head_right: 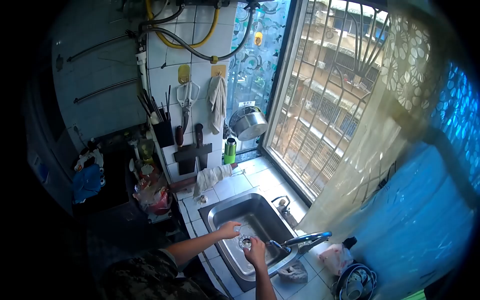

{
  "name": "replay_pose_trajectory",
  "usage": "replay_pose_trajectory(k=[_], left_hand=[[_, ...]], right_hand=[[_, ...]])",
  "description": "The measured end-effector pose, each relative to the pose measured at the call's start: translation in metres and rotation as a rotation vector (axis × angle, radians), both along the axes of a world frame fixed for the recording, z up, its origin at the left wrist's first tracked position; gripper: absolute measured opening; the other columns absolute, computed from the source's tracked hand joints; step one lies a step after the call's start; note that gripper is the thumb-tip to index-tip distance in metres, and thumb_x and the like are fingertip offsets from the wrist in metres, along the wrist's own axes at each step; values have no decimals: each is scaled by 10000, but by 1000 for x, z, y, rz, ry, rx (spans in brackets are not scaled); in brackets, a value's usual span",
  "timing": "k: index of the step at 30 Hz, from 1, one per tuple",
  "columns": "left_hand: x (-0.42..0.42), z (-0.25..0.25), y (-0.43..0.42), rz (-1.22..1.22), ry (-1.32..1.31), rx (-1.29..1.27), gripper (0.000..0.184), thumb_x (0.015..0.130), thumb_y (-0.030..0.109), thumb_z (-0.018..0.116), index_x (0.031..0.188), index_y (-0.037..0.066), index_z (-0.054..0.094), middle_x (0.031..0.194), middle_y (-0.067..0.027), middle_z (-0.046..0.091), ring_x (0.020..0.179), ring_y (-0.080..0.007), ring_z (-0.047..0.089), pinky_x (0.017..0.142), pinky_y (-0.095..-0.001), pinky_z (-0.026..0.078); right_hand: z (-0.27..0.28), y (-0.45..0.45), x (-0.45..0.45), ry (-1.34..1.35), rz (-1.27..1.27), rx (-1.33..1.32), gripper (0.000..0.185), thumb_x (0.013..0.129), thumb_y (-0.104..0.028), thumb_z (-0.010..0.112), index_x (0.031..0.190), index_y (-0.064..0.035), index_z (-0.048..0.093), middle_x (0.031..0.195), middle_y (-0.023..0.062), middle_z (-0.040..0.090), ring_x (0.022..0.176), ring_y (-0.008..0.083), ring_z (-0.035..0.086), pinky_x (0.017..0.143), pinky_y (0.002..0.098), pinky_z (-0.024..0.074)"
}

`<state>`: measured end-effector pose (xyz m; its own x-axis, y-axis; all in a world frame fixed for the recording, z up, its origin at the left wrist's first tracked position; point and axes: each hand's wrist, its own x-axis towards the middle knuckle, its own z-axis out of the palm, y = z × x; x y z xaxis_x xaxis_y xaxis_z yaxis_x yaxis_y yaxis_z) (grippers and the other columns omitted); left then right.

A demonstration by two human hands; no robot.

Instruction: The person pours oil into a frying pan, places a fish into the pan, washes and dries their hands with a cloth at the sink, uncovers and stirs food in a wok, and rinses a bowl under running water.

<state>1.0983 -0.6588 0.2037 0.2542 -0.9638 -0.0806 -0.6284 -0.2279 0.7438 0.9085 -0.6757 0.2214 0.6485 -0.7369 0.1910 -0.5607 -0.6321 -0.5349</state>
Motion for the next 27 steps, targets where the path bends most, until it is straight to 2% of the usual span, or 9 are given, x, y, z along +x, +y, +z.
replay_pose_trajectory(k=[2,3,5,9,11,15,19,22,27], left_hand=[[13,3,-2,-12,84,56,463,674,221,623,1124,126,566,1112,-156,557,1043,-291,524,891,-350,414],[22,-4,-5,-43,119,30,449,688,219,624,1123,125,567,1114,-154,558,1044,-285,526,893,-343,412],[42,-14,-15,-228,205,2,390,745,192,606,1120,90,566,1112,-138,568,1024,-264,540,891,-338,412],[75,36,-6,-323,392,140,303,823,183,552,1086,35,579,1078,-141,584,997,-247,552,862,-332,431],[93,79,4,-375,346,216,315,855,186,523,1123,22,554,1126,-137,561,1039,-259,528,877,-342,419],[143,81,-7,-450,347,142,311,859,181,521,1129,29,551,1143,-131,553,1037,-252,532,886,-335,415],[185,88,-16,-456,472,126,322,868,177,515,1144,13,534,1145,-136,550,1041,-250,531,884,-314,416],[190,109,-27,-452,550,26,260,837,109,543,1068,-8,574,936,-91,606,857,-122,562,744,-222,441],[162,155,-39,-694,505,13,273,853,142,538,1096,23,572,999,-96,600,919,-158,555,798,-257,433]], right_hand=[[36,-17,41,-186,7,-156,441,641,-123,678,1043,-2,548,1053,197,548,991,345,512,855,410,404],[57,-33,63,-212,48,-64,457,683,-123,636,1116,-45,513,1120,173,509,1060,338,457,921,400,351],[124,-51,121,-251,40,-112,429,693,-78,613,1107,-38,508,1072,180,521,988,337,488,862,381,389],[225,-98,259,-426,54,-399,485,705,-69,591,1161,-12,438,985,174,512,922,332,495,800,387,407],[276,-109,322,-497,-34,-506,548,705,-85,602,1204,-14,386,1013,184,497,931,333,490,792,390,413],[333,-149,403,-452,-288,-612,560,710,-140,616,1200,-19,374,1014,186,501,905,355,509,737,414,439],[378,-178,406,-510,-437,-430,366,749,-224,569,1052,-31,498,904,196,578,841,381,556,707,439,443],[419,-190,388,-881,-487,-312,287,793,-273,475,874,-13,568,870,209,606,845,393,560,733,442,426],[459,-205,371,-830,-497,-388,284,777,-243,491,807,22,591,829,239,591,812,394,559,726,426,421]])
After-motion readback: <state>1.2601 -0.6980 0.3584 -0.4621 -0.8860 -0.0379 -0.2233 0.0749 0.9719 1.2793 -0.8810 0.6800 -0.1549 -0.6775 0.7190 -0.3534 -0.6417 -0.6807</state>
